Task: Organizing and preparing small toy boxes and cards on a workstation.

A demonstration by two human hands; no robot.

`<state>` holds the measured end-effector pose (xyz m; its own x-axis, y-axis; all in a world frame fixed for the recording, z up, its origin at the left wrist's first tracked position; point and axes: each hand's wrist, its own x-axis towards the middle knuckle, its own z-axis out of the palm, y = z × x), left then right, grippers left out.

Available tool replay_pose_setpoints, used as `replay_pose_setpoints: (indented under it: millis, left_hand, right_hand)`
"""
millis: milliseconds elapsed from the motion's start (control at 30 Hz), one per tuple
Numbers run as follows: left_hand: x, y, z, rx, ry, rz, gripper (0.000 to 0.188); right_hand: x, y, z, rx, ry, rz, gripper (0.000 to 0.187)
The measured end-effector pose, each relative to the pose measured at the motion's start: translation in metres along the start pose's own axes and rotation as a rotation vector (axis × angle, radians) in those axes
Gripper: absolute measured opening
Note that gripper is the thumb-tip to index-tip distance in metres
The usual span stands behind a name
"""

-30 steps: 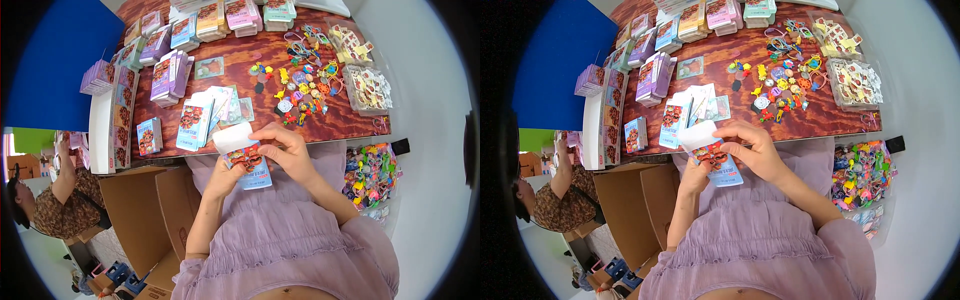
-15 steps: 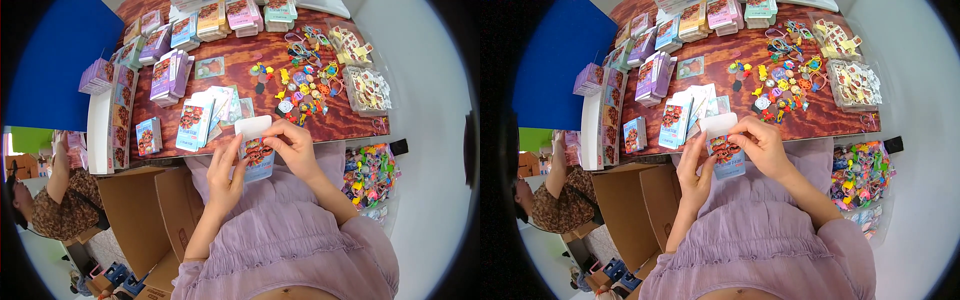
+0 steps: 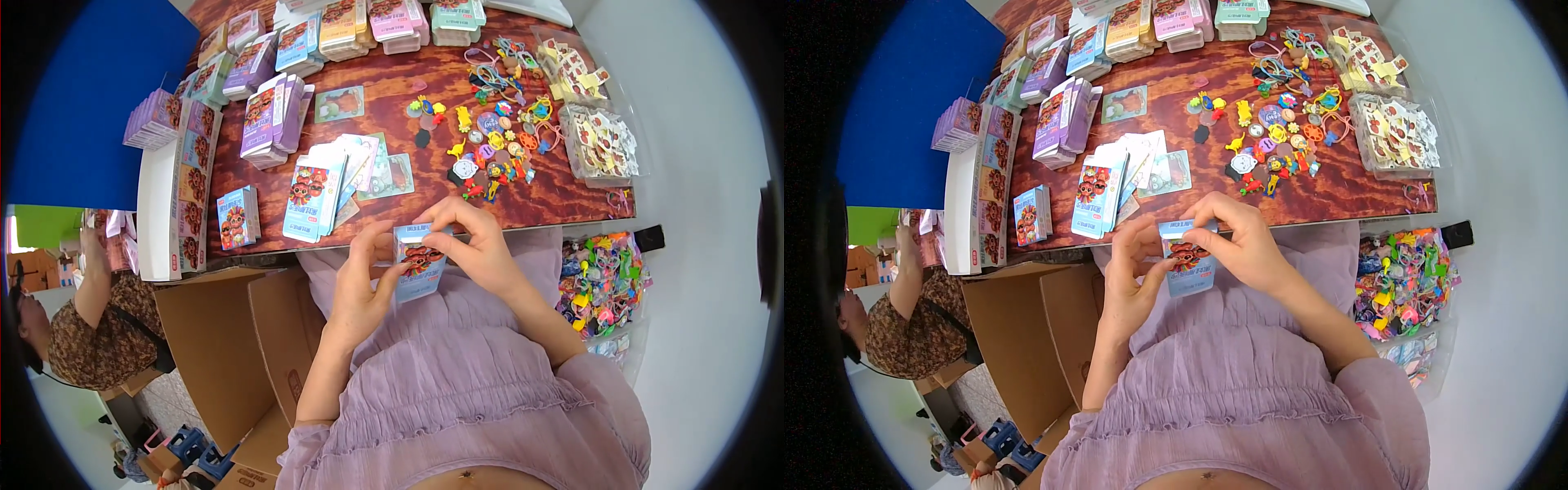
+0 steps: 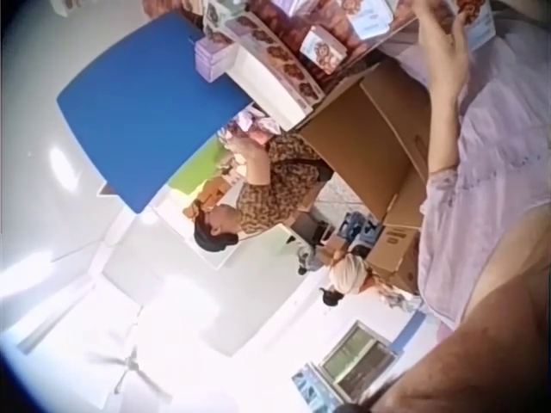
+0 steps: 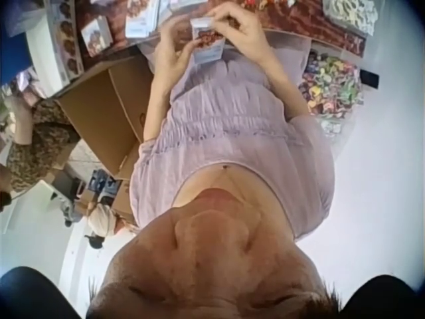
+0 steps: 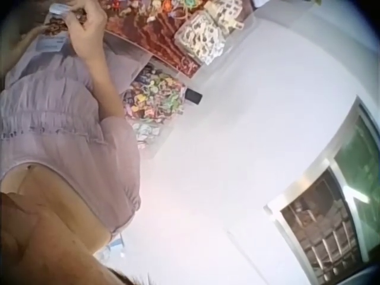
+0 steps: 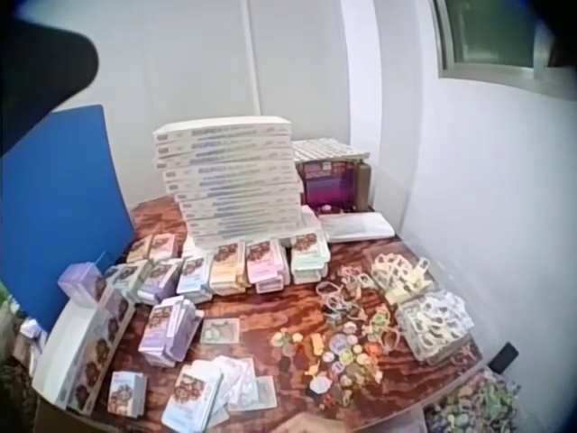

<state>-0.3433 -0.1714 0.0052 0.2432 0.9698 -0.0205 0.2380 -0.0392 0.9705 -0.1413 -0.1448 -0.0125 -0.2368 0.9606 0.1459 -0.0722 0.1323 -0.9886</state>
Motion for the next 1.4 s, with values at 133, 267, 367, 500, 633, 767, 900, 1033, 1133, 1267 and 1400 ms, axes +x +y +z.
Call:
replay_pose_setpoints:
  millis: [133, 267, 367, 500, 633, 767, 900, 1033, 1133, 1267, 1400]
  left_hand:
    - [0.002, 0.007, -0.001, 0.043, -0.072, -0.059, 0.061]
    - [0.003, 0.006, -0.001, 0.016, -0.079, -0.042, 0.064]
    - [0.003, 0.001, -0.002, 0.019, -0.064, -0.090, 0.066]
    - [0.005, 0.003, -0.006, -0.075, -0.054, -0.087, 0.065]
    - [0.008, -0.001, -0.014, 0.179, -0.201, 0.048, 0.056]
    - [0.009, -0.012, -0.020, -0.182, -0.146, -0.138, 0.061]
    - [0.012, -0.029, -0.021, -0.386, -0.063, -0.090, 0.077]
    - [0.017, -0.022, -0.009, -0.281, 0.115, 0.035, 0.088]
    - [0.013, -0.023, -0.015, -0.505, 0.200, -0.072, 0.083]
    - [0.010, -0.031, -0.024, -0.030, 0.266, -0.057, 0.079]
    - [0.008, -0.029, -0.028, 0.340, 0.367, -0.027, 0.079]
  right_hand:
    - [0.003, -0.005, -0.003, 0.024, 0.068, 0.188, 0.008]
    - [0.009, -0.006, -0.010, 0.111, 0.025, 0.297, 0.005]
    - [0.010, -0.012, -0.014, -0.076, -0.050, 0.182, 0.010]
    - [0.003, -0.012, -0.018, -0.216, -0.129, -0.062, 0.019]
    - [0.000, -0.003, -0.023, -0.262, -0.215, -0.046, 0.016]
    - [0.001, 0.007, -0.021, 0.071, -0.150, 0.217, 0.023]
    - [0.015, 0.018, -0.004, 0.510, 0.012, 0.469, 0.028]
    - [0.028, 0.032, 0.024, 0.519, -0.154, 0.497, 0.030]
    - [0.061, 0.033, 0.020, -0.481, -0.125, 0.083, 0.048]
    - [0.080, 0.038, 0.020, -1.082, -0.048, -0.228, 0.064]
    - [0.079, 0.041, 0.019, -1.080, 0.001, -0.193, 0.058]
